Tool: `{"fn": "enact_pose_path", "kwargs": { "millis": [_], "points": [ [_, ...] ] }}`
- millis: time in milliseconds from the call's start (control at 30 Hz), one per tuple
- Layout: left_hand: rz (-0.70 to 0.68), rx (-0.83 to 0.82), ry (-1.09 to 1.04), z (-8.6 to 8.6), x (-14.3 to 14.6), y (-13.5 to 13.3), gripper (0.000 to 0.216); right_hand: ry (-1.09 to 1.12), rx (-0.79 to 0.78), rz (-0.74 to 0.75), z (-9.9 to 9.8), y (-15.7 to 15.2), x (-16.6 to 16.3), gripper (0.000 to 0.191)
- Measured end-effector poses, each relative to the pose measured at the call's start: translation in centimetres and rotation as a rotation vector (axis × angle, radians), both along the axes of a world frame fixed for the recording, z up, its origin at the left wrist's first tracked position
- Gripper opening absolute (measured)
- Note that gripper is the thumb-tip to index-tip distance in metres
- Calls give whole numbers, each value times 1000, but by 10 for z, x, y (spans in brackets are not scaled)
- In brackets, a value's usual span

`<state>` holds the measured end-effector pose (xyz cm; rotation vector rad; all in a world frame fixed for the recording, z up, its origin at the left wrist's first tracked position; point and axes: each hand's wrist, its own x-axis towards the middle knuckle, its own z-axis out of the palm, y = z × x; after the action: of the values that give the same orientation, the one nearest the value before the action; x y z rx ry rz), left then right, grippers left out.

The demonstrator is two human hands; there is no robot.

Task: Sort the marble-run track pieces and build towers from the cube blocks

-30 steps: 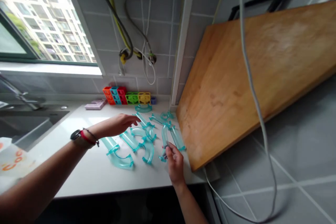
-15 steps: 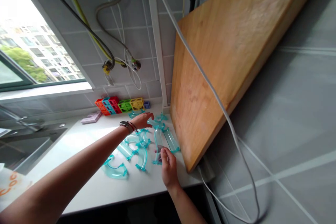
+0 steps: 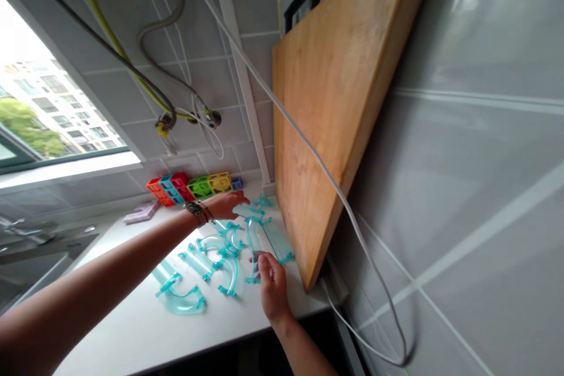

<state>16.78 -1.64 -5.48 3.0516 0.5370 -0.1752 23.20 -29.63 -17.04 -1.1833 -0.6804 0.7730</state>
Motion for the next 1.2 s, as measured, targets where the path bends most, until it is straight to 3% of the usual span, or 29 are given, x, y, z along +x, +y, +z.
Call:
{"fn": "enact_pose_path", "kwargs": {
  "millis": [100,267,467,700,967,1100,1200],
  "points": [
    [-22,26,41,17,-8,-1,51,4,23,5,1,3,-2,49],
    [-28,93,62,35,-37,7,53,19,56,7,4,8,-3,48],
    [58,113,51,38,-70,14,56,-31,55,-4,6,7,-4,48],
    [62,83,108,45,-101,1,50,-7,52,-89,4,3,-5,48],
    [-149,216,187,46,-115,-37,50,-25,54,-90,8,1,-4,46],
    [-250,273,81,47,-112,-45,37,-45,37,-89,6,1,-3,46],
    [-247,264,-3,55,-114,-41,33,-43,21,-98,5,1,-3,47]
  ]
}}
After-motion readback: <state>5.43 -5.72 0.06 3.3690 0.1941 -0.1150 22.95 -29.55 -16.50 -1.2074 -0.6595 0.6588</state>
